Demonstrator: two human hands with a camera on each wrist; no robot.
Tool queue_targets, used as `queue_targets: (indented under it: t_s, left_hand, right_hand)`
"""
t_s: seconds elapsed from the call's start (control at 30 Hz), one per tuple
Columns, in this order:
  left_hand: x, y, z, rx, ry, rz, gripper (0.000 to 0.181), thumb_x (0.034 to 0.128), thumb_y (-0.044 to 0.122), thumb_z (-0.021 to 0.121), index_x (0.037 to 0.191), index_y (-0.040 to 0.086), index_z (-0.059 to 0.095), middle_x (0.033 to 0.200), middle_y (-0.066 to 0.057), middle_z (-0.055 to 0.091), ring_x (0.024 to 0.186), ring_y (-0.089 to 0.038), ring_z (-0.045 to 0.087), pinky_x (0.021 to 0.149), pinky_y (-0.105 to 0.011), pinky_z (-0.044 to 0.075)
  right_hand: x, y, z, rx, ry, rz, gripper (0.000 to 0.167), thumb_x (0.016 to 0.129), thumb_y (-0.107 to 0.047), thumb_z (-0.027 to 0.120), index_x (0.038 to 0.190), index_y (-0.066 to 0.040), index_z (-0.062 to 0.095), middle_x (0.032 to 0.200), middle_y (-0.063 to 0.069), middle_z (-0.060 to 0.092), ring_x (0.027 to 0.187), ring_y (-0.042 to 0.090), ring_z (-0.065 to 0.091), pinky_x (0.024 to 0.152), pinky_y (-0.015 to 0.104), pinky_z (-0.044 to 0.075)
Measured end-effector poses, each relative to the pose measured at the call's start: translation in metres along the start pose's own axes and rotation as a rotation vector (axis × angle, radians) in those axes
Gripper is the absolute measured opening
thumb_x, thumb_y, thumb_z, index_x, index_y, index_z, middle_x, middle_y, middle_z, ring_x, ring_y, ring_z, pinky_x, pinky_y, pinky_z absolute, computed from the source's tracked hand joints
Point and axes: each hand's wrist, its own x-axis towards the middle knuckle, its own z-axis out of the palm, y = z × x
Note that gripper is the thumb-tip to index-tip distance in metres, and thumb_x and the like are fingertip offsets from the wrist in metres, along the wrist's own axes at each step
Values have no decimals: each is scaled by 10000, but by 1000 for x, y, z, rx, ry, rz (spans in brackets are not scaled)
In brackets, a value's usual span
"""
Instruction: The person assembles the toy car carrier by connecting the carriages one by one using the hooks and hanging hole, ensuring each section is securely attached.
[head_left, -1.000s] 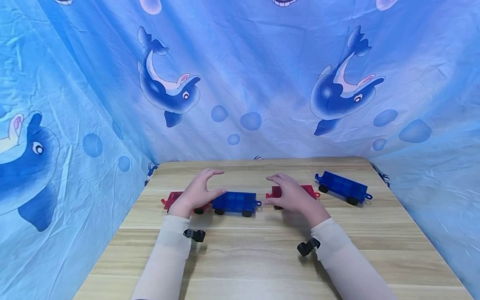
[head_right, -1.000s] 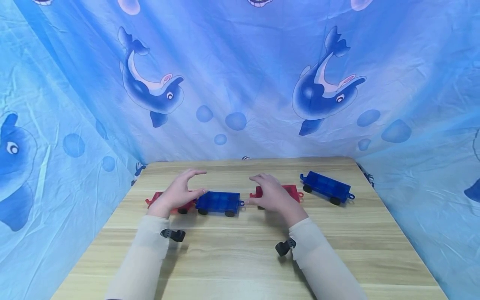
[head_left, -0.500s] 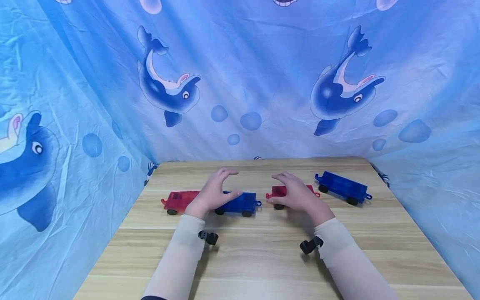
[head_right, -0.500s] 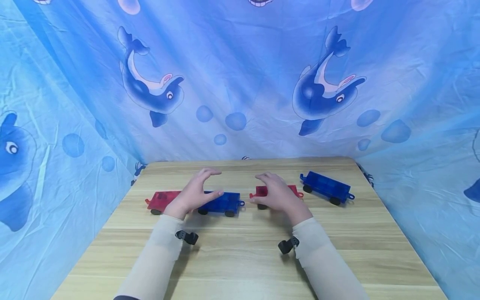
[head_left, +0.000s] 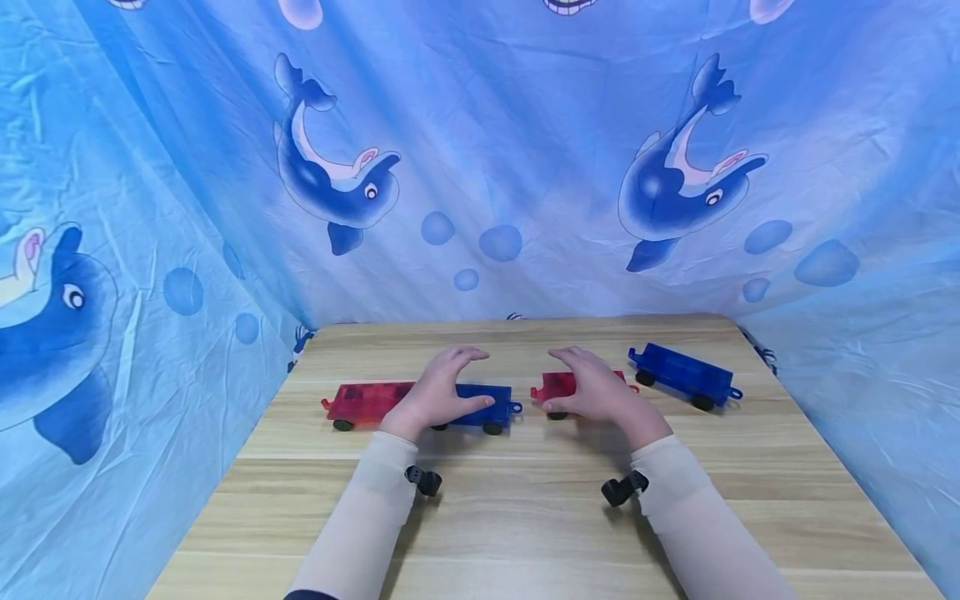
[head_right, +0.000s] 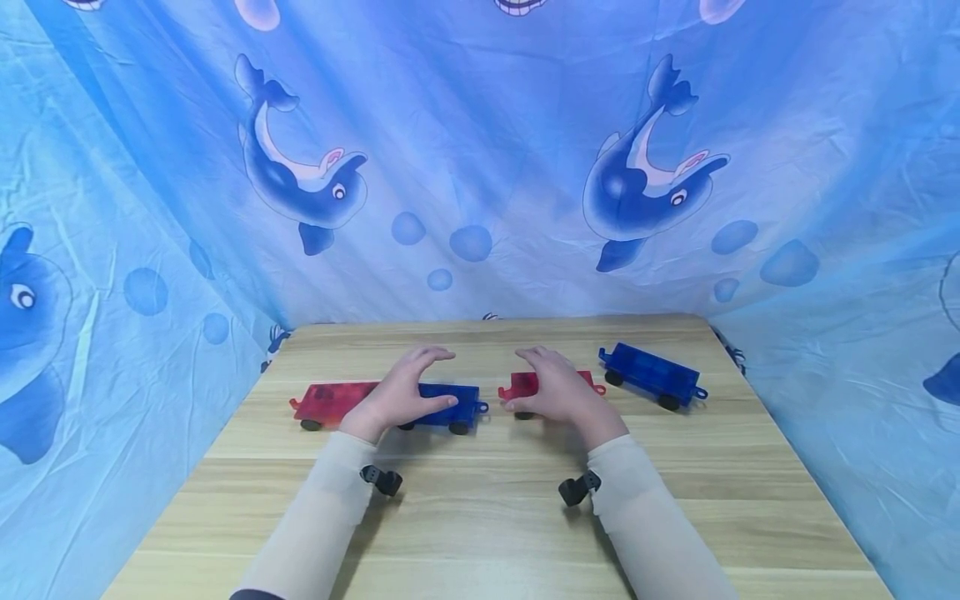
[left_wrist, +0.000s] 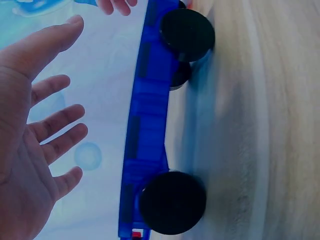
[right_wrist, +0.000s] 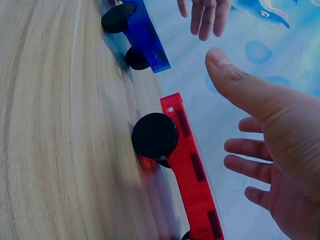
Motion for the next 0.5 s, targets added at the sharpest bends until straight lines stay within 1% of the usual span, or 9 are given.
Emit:
queue_targets:
  t_s: [0.23,0.43,0.5]
  left_hand:
    - [0,2,8,19,-23,-17,763,869,516,836,1524,266,535,1525,48,494,1417,-236,455,1146,-517,406]
    - [1,3,14,18,-55,-24,764,871,522,834,1527,275,529,1527,45,491,1426,-247,445,1158,-541,383]
    - [1,2,16,20,-67,-26,768,866,540,832,1527,298,523,1523,60,489,1422,-244,449,1154,-535,391]
  right_hand:
    - [0,7,1,1,-12,-14,1029,761,-505,930,1599,-155,444,1632,160,401,1503,432,330,1149,668,342]
    - [0,13,3,-13,-37,-10,1026,753,-502,937,1593,-166,452,1629,143,408,1498,423,343,1155,649,348]
    - [0,15,4,-18,-47,-6,1019,754,-490,940,1590,-161,458,1624,152,412,1486,430,357,1139,644,375]
